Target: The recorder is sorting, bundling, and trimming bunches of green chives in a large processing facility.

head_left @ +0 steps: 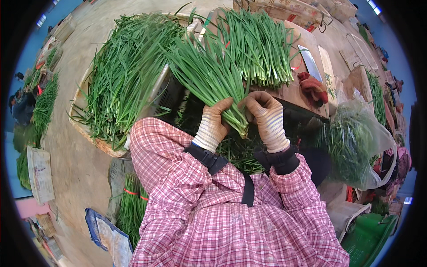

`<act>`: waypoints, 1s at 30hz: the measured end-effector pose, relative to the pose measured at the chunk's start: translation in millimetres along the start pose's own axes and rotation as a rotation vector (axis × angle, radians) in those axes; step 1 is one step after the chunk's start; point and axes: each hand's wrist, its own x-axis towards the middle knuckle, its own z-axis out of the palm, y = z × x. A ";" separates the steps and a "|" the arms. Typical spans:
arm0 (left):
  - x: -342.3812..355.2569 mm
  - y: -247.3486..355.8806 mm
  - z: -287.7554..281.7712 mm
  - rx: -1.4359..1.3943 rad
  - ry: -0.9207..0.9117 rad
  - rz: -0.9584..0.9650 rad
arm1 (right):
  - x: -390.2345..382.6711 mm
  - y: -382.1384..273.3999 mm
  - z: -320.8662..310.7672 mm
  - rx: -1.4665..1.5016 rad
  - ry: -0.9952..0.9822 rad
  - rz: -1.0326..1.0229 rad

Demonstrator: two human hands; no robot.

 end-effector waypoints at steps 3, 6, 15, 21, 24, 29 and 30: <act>-2.1 3.8 9.7 -0.120 -0.047 -0.006 | -5.8 7.4 -12.6 0.211 -0.012 0.049; -3.5 1.9 11.1 -0.019 -0.099 -0.010 | -15.5 7.8 -15.3 0.335 0.057 0.057; -2.2 -0.4 1.0 0.073 -0.061 -0.008 | -1.5 -20.4 -37.8 0.652 -0.186 0.062; -4.8 2.9 1.5 -0.023 -0.268 -0.049 | -0.3 -19.1 -77.8 -0.800 -0.028 -0.186; -1.0 4.0 -2.9 -0.180 -0.386 -0.108 | -6.2 -15.2 -29.3 -0.441 -0.176 -0.031; -1.8 6.0 6.8 -0.076 -0.200 -0.009 | -8.0 -13.5 -25.4 -0.468 -0.185 -0.143; -2.9 8.1 5.9 -0.064 -0.179 -0.049 | -12.9 -17.0 -26.7 -0.319 -0.060 -0.092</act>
